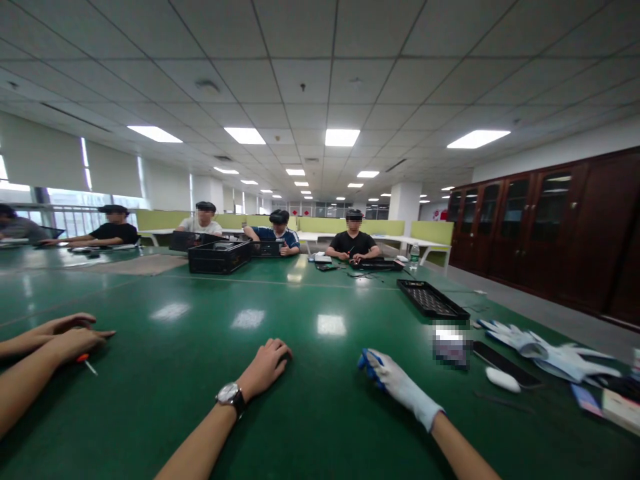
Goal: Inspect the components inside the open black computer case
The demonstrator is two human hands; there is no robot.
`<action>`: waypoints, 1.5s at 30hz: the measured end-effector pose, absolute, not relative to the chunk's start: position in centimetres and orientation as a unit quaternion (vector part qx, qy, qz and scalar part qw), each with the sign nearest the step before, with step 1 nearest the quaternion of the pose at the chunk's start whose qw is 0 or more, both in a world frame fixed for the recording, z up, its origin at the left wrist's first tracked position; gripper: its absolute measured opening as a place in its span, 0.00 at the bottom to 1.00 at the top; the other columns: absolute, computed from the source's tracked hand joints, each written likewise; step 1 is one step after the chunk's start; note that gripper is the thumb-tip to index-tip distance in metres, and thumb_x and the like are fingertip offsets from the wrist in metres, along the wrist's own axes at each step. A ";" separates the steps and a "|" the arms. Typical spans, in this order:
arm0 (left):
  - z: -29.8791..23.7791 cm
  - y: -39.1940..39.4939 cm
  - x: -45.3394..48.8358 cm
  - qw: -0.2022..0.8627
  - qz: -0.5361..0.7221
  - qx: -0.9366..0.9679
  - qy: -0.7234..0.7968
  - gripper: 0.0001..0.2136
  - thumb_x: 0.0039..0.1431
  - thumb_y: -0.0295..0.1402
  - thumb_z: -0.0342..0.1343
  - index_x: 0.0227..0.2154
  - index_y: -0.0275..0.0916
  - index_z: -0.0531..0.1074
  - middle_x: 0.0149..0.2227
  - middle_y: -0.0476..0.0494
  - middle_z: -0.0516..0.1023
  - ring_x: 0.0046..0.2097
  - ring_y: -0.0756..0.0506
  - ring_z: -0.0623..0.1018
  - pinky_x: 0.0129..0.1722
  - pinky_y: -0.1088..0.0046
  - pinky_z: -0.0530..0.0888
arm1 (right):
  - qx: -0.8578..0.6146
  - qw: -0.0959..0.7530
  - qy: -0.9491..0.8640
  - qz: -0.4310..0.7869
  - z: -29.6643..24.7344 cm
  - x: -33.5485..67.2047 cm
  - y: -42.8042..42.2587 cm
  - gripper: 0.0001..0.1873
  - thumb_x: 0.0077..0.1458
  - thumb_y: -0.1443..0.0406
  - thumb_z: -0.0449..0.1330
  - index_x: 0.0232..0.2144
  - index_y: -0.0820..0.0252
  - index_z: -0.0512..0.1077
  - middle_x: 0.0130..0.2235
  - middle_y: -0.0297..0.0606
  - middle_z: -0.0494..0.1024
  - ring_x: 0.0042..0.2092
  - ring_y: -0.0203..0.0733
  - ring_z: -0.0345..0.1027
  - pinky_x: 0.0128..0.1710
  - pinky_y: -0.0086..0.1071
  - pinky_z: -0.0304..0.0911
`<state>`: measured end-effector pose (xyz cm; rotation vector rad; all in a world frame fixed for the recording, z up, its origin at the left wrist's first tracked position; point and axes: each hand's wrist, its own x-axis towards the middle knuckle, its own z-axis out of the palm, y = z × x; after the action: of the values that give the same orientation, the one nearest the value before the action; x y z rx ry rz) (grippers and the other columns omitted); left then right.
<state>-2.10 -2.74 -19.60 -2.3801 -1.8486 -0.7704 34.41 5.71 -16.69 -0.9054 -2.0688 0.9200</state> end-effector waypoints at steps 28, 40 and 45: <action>-19.0 -2.9 -2.3 -0.026 -0.253 -0.758 -0.601 0.10 0.65 0.29 0.50 0.45 0.45 0.72 0.50 0.43 0.71 0.53 0.40 0.69 0.54 0.55 0.66 | -0.435 0.253 -0.753 0.424 -15.6 34.6 5.1 0.47 0.49 0.29 0.48 0.53 0.54 0.72 0.40 0.41 0.75 0.38 0.44 0.70 0.33 0.34 0.67; -19.6 -2.5 -2.8 -0.029 -0.256 -0.760 -0.597 0.10 0.64 0.30 0.50 0.45 0.46 0.72 0.50 0.43 0.71 0.53 0.40 0.69 0.53 0.55 0.66 | -0.403 0.267 -0.806 0.341 -16.5 34.6 5.9 0.40 0.54 0.34 0.49 0.49 0.57 0.77 0.46 0.48 0.79 0.50 0.55 0.72 0.52 0.44 0.68; -19.5 -2.5 -2.8 -0.026 -0.256 -0.760 -0.597 0.10 0.64 0.30 0.50 0.45 0.46 0.72 0.50 0.43 0.71 0.53 0.40 0.69 0.53 0.56 0.66 | -0.384 0.271 -0.834 0.289 -17.2 34.9 6.9 0.39 0.50 0.34 0.55 0.49 0.54 0.78 0.54 0.47 0.76 0.58 0.57 0.67 0.60 0.44 0.61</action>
<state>-2.75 -2.54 -19.54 -2.4276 -1.9065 -0.8184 34.85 6.90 -17.22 -1.0332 -2.2478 0.7780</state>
